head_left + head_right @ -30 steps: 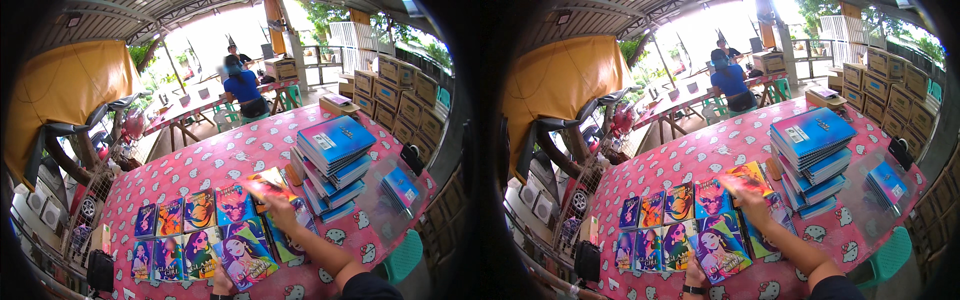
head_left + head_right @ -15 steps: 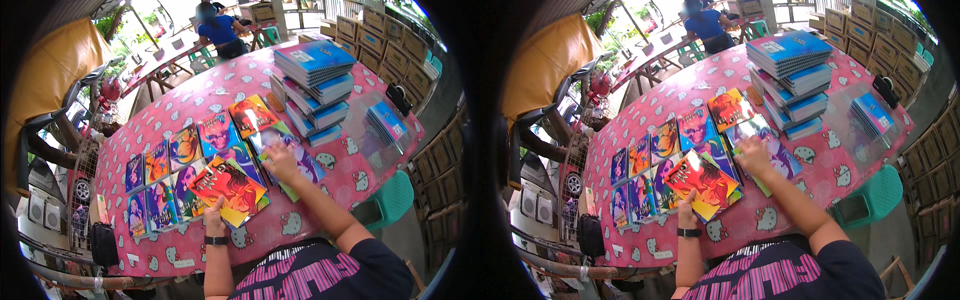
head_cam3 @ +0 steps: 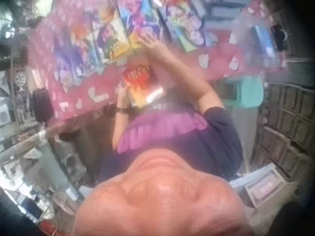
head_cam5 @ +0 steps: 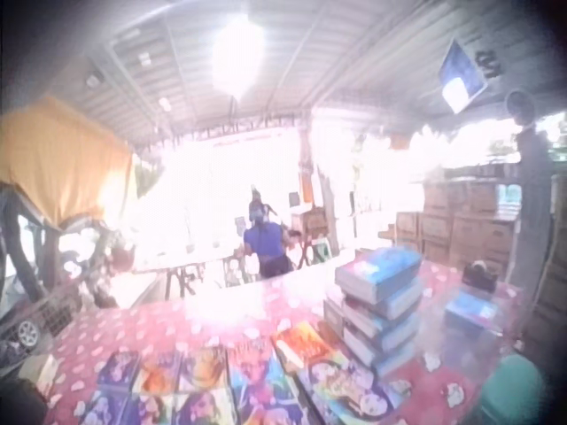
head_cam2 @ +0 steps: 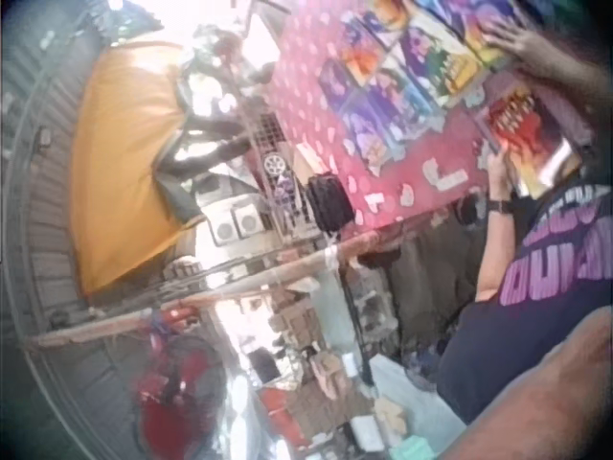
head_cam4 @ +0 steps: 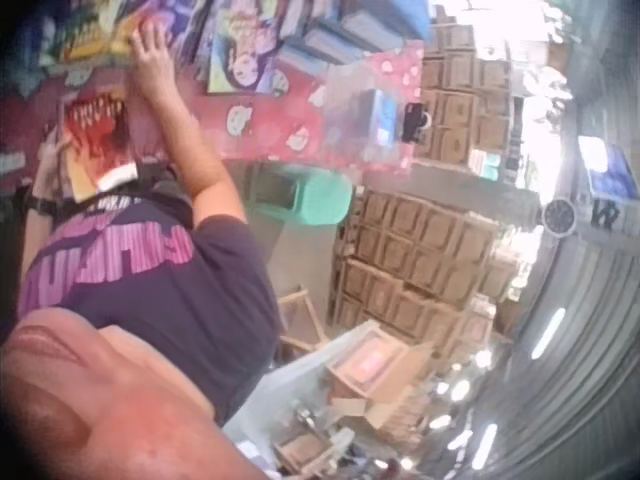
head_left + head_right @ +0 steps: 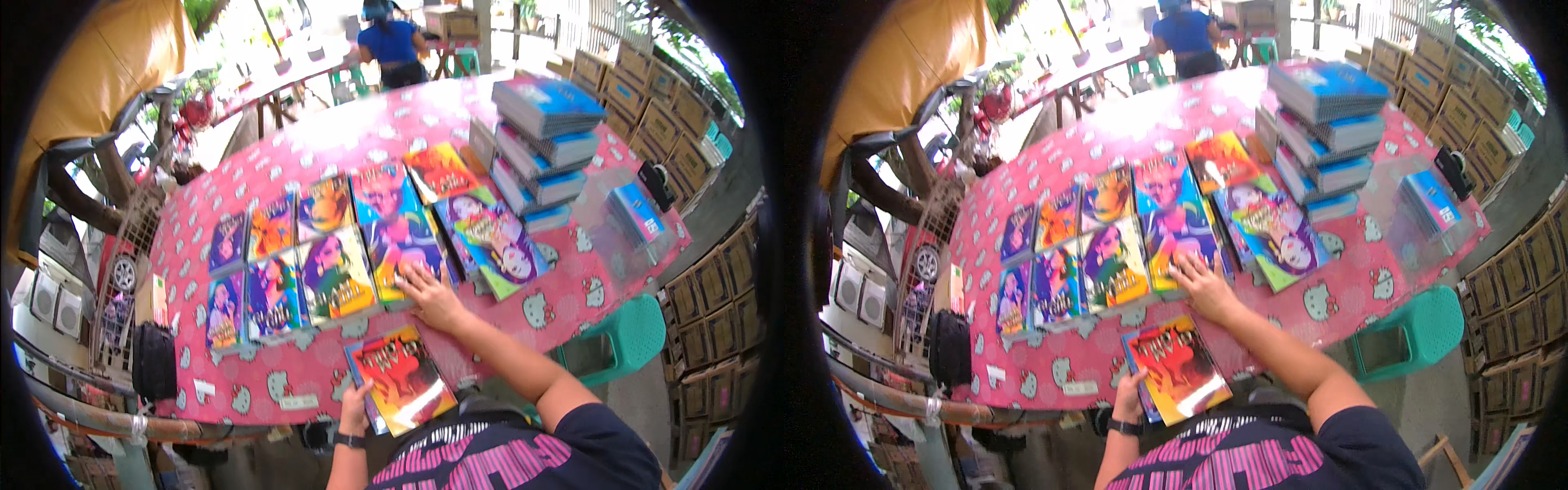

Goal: The person sorts notebooks with different cover illustrations from a stack into separate piles on a table.

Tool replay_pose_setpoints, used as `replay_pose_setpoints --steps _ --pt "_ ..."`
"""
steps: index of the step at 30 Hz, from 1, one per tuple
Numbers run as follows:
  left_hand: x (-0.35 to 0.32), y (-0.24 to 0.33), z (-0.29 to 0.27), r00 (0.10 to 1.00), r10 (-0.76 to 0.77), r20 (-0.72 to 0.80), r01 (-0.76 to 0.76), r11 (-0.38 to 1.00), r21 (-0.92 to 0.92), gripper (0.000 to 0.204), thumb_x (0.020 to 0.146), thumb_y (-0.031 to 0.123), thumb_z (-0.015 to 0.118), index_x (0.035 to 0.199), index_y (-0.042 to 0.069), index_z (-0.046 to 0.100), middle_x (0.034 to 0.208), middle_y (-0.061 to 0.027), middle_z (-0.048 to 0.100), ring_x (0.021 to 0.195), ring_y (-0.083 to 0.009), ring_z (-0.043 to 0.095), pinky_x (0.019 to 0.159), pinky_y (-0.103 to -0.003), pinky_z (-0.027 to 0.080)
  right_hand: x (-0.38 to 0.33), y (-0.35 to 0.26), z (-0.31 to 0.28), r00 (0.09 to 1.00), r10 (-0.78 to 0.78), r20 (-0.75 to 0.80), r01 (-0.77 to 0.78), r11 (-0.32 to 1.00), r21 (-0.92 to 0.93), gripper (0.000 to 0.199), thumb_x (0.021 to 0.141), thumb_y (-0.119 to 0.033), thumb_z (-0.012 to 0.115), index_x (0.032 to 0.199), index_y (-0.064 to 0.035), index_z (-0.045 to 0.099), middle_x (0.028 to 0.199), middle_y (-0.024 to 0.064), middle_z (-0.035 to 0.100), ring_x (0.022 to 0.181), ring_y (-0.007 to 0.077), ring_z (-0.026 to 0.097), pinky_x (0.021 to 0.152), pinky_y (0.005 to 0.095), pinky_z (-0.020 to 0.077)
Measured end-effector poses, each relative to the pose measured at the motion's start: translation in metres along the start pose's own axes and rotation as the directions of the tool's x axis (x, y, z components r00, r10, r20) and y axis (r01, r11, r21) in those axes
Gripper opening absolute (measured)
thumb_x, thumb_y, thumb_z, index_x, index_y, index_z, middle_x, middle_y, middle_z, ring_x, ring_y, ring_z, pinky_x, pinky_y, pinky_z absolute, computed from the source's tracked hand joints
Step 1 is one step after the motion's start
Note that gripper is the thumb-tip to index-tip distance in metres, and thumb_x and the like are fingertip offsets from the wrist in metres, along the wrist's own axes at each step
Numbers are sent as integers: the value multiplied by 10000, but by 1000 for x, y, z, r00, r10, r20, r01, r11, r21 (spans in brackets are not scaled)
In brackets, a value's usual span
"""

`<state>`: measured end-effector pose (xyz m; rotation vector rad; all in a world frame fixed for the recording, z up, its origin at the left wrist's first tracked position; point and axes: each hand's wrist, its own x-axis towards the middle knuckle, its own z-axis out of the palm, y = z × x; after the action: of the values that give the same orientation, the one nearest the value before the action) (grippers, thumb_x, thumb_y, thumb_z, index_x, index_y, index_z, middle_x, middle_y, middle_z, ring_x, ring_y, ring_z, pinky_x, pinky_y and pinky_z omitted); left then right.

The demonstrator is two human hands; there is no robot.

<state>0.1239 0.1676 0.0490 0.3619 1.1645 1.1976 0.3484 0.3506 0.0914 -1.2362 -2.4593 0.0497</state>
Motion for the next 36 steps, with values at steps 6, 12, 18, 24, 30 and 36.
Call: replay_pose_setpoints --steps 6,12,18,24,30,36 --pt "23 2 -10 999 43 3 -43 987 156 315 790 -41 604 1095 -20 529 974 -103 646 806 -225 645 731 -356 526 -13 -4 -19 947 -71 -312 131 976 176 265 837 -191 550 1085 -128 623 1036 90 653 969 248 616 845 385 469" --pt "30 19 -20 894 -115 433 225 951 -213 705 884 615 360 1264 28 451 1241 -168 536 1082 -321 558 920 -452 463 -85 -102 -38 979 -188 -74 202 904 376 183 790 -170 621 961 -121 665 944 75 667 831 232 654 721 343 526" --pt "27 8 -27 995 27 95 -30 999 36 346 801 -12 614 1127 12 498 960 -84 618 807 -216 634 704 -360 541 -47 -56 -63 942 -49 -333 201 876 439 171 742 -139 654 889 -55 626 891 105 617 847 297 598 765 404 483" --pt "33 20 -34 998 28 50 -33 994 104 332 805 25 629 1117 -13 521 1002 -81 622 831 -189 626 739 -326 519 -9 104 -52 867 477 -145 -496 854 -159 549 847 -451 527 1309 -163 451 1411 127 354 1336 343 249 1017 597 213" --pt "35 17 -45 987 157 -32 -145 961 237 394 800 27 608 1175 -40 505 1069 -82 592 937 -178 581 847 -303 456 20 122 -7 798 603 -2 -595 787 -164 626 867 -523 459 1380 -176 363 1469 136 248 1372 356 151 1022 657 130" --pt "28 21 -35 979 194 -68 -181 969 167 345 843 70 542 1175 -20 515 1054 -74 604 908 -181 600 816 -305 471 113 75 -8 936 333 -119 -341 938 -57 605 808 -435 597 1280 -78 475 1366 152 413 1332 310 277 1029 592 213"
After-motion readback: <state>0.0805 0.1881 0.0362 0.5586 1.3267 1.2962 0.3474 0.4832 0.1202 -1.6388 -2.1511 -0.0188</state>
